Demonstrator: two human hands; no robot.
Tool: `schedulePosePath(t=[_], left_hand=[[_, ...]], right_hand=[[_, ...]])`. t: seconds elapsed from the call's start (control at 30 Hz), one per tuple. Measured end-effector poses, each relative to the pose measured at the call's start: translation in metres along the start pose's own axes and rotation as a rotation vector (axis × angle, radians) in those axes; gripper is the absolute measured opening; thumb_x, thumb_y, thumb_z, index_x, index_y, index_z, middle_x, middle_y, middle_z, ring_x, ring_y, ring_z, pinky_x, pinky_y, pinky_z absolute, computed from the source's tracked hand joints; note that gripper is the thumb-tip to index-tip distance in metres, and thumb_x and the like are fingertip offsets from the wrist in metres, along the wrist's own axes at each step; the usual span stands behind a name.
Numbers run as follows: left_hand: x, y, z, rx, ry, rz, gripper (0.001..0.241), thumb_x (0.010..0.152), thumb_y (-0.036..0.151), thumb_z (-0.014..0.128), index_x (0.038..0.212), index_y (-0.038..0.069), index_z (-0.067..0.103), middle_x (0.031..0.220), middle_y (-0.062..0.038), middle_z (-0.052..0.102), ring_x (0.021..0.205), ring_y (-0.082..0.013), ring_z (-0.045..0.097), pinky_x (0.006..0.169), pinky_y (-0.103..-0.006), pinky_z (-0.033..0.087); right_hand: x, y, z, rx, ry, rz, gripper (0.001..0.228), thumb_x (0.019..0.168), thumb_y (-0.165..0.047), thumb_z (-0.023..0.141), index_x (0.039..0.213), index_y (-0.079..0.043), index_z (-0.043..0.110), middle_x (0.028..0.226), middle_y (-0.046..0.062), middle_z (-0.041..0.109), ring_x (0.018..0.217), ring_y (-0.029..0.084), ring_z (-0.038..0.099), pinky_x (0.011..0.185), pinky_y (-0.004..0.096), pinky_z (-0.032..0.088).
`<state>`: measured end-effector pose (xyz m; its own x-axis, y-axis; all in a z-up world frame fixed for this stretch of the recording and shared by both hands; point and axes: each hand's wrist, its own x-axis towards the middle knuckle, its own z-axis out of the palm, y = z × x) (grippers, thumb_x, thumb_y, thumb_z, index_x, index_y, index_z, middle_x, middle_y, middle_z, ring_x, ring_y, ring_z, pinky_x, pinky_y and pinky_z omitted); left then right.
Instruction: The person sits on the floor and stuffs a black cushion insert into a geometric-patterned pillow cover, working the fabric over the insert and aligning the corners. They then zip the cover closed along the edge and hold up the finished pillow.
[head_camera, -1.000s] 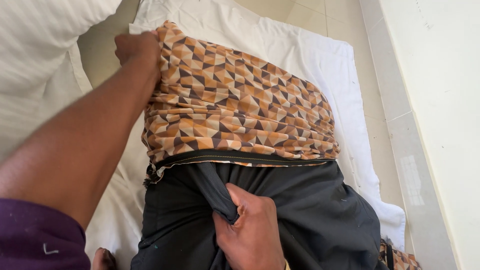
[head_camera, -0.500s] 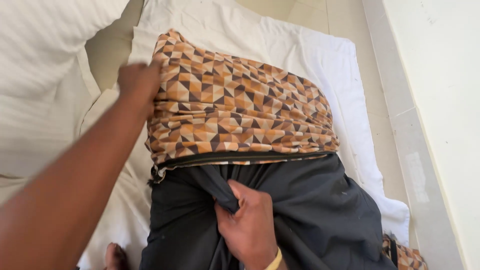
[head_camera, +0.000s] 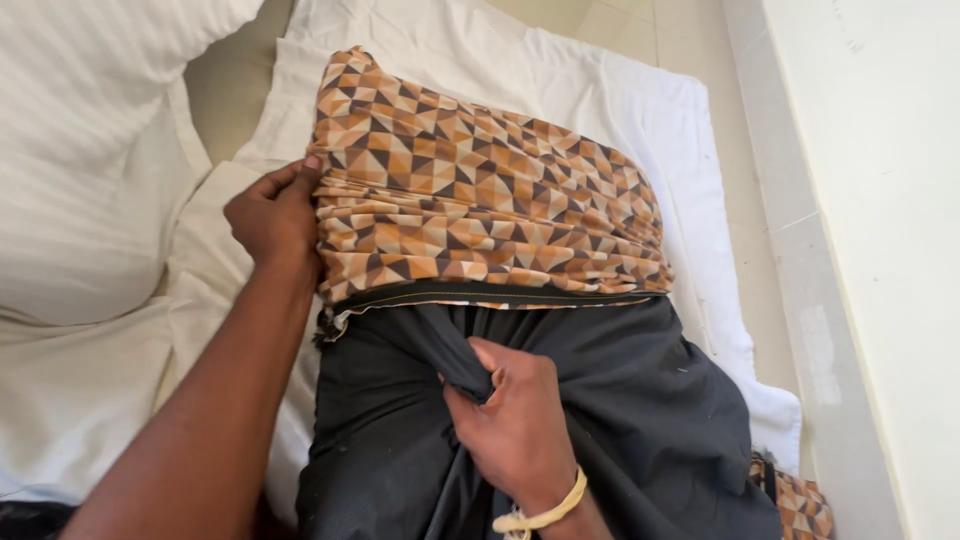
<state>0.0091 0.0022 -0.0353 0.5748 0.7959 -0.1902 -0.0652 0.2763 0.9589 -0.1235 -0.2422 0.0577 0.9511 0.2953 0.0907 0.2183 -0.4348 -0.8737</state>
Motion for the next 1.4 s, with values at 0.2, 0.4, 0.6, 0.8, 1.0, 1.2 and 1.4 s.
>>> schedulePosePath(t=[0.2,0.4,0.6,0.8,1.0,1.2,1.4], left_hand=[[0.011,0.013,0.008,0.221,0.075,0.017,0.022,0.080,0.025,0.089,0.091,0.007,0.082,0.085,-0.006,0.080,0.073,-0.0131,0.072,0.075,-0.0285,0.058],[0.055,0.005,0.031,0.520,0.089,0.108,0.022,0.078,0.036,0.088,0.088,0.017,0.085,0.081,-0.006,0.078,0.075,-0.0195,0.074,0.082,-0.0340,0.056],[0.060,-0.007,0.039,0.620,0.076,0.141,0.024,0.079,0.038,0.087,0.084,0.015,0.083,0.082,-0.006,0.078,0.078,-0.0220,0.075,0.084,-0.0362,0.057],[-0.018,0.006,-0.019,0.521,-0.011,0.072,0.049,0.085,0.046,0.084,0.109,0.005,0.073,0.097,-0.011,0.072,0.081,-0.0224,0.071,0.069,-0.0398,0.057],[-0.056,0.005,-0.036,0.396,-0.130,-0.030,0.044,0.088,0.037,0.080,0.109,-0.001,0.076,0.087,-0.009,0.075,0.071,-0.0168,0.069,0.064,-0.0300,0.054],[-0.036,-0.005,-0.037,0.158,-0.123,-0.137,0.031,0.086,0.025,0.084,0.099,-0.002,0.079,0.083,-0.005,0.074,0.065,-0.0085,0.062,0.061,-0.0237,0.052],[-0.039,0.002,-0.038,0.116,-0.079,-0.090,0.022,0.089,0.020,0.083,0.095,-0.001,0.080,0.078,-0.004,0.071,0.060,-0.0081,0.057,0.055,-0.0250,0.048]], right_hand=[[-0.005,-0.007,-0.004,-0.110,-0.014,0.115,0.007,0.078,0.003,0.072,0.079,0.004,0.066,0.053,0.010,0.056,0.051,0.004,0.046,0.048,0.029,0.042],[-0.010,-0.002,-0.006,-0.047,-0.003,0.136,0.004,0.077,0.004,0.070,0.079,0.003,0.067,0.051,0.007,0.057,0.052,0.003,0.046,0.047,0.029,0.041],[-0.011,0.003,-0.005,-0.028,0.050,0.060,0.006,0.078,0.004,0.070,0.082,0.004,0.065,0.058,0.009,0.058,0.056,0.004,0.049,0.050,0.029,0.045],[0.005,-0.023,0.002,-0.290,-0.025,0.038,0.020,0.078,-0.014,0.078,0.083,0.000,0.066,0.064,0.013,0.066,0.061,0.023,0.062,0.056,0.039,0.048],[-0.003,-0.050,0.025,-0.690,0.099,-0.172,0.057,0.069,-0.037,0.086,0.103,0.001,0.061,0.101,0.021,0.063,0.103,0.040,0.057,0.085,0.050,0.045],[-0.008,-0.064,0.048,-0.705,0.388,-0.366,0.076,0.069,-0.043,0.081,0.125,0.003,0.057,0.120,0.023,0.060,0.117,0.040,0.050,0.097,0.053,0.035],[0.004,-0.035,0.058,-0.760,0.145,-0.172,0.045,0.085,-0.039,0.075,0.108,-0.001,0.065,0.096,0.014,0.067,0.100,0.032,0.056,0.092,0.050,0.035]])
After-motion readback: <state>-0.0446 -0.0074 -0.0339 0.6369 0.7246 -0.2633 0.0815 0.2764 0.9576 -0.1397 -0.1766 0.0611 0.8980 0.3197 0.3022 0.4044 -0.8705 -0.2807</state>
